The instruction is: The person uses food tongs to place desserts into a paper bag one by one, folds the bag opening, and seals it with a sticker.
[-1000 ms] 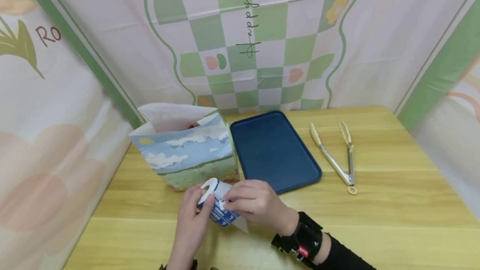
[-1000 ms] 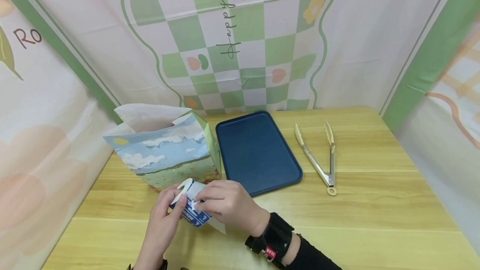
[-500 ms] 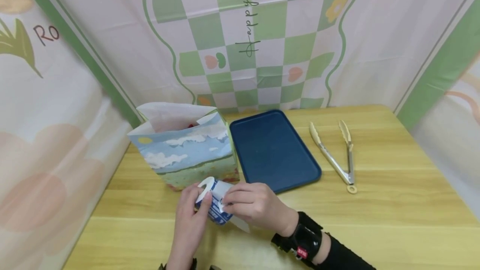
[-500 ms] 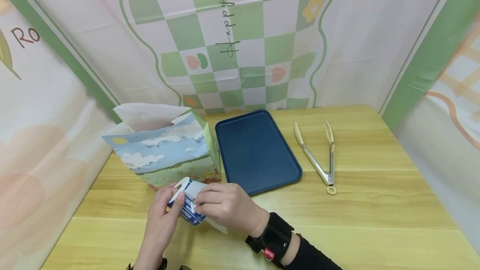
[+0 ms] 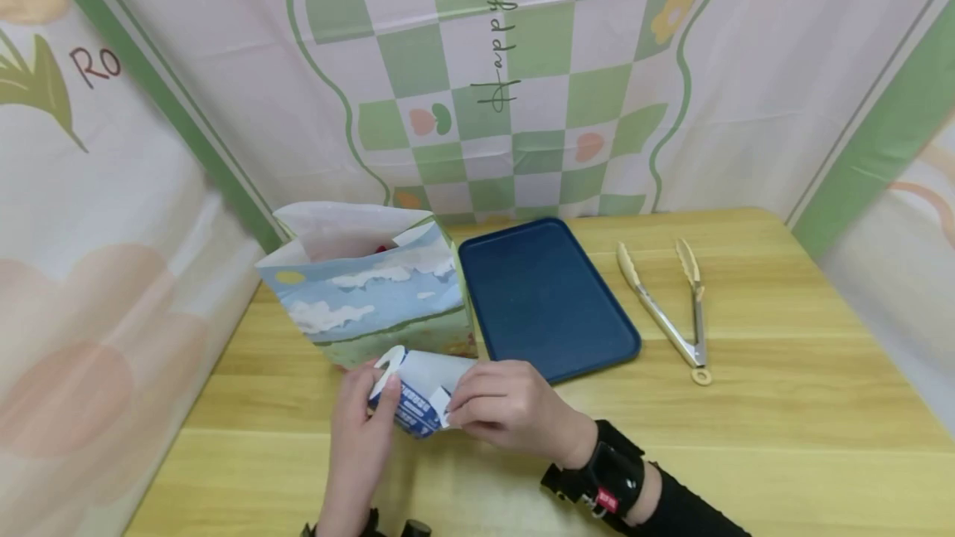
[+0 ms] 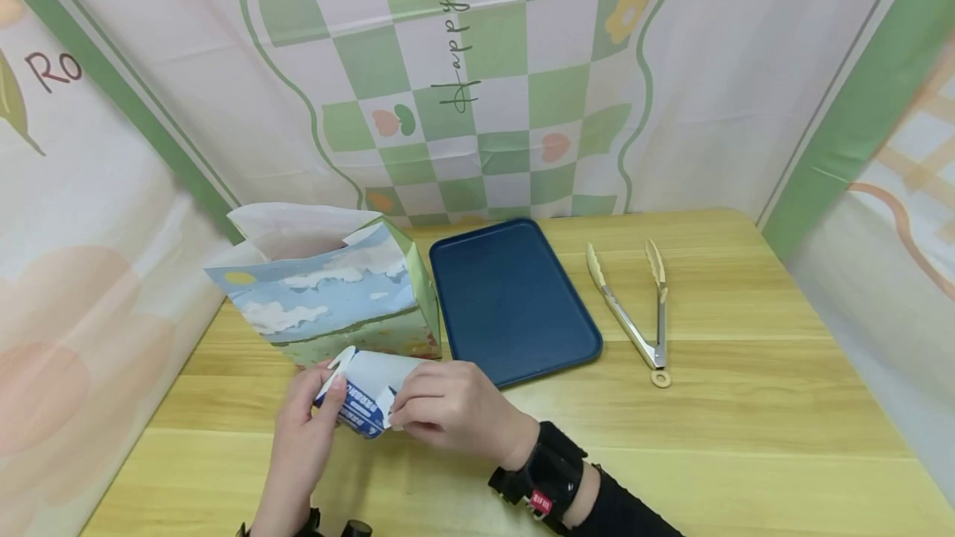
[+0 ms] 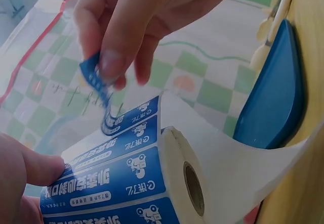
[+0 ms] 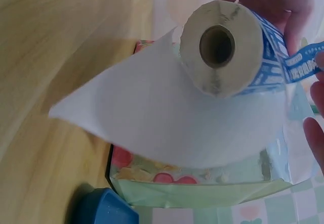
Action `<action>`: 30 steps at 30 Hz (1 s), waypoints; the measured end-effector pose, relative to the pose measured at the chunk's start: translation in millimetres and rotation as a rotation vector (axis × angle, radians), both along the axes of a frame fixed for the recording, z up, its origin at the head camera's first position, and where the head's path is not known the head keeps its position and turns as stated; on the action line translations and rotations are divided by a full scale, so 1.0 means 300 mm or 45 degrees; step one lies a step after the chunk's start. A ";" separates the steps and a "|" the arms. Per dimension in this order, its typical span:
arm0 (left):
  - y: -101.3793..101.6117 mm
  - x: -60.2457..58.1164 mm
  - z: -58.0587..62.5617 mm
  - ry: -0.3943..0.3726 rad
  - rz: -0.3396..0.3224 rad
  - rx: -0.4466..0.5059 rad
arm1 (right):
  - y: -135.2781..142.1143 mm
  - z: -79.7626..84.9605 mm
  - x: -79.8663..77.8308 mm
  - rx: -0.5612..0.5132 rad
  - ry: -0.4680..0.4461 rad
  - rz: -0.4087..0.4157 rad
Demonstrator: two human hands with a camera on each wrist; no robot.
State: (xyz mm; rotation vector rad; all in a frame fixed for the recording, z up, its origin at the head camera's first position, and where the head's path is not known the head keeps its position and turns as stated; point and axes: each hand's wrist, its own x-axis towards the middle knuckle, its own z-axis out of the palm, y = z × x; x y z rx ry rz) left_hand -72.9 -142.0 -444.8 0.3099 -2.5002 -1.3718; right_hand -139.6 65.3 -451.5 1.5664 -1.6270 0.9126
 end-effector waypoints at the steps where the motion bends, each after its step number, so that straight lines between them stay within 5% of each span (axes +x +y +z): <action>1: -0.009 0.000 0.002 0.004 0.002 0.003 | 0.001 0.000 -0.001 -0.001 -0.024 0.007; 9: -0.122 0.020 0.005 0.048 0.091 -0.098 | 0.011 0.002 -0.004 -0.010 -0.172 0.101; 18: -0.315 0.061 -0.027 0.099 0.254 -0.275 | 0.029 0.010 -0.002 -0.128 -0.415 0.050; 23: -0.433 0.074 -0.062 0.051 0.388 -0.338 | 0.042 0.018 -0.011 -0.202 -0.527 0.024; 30: -0.560 0.071 -0.110 -0.154 0.508 -0.441 | 0.094 0.046 -0.046 -0.318 -0.630 -0.082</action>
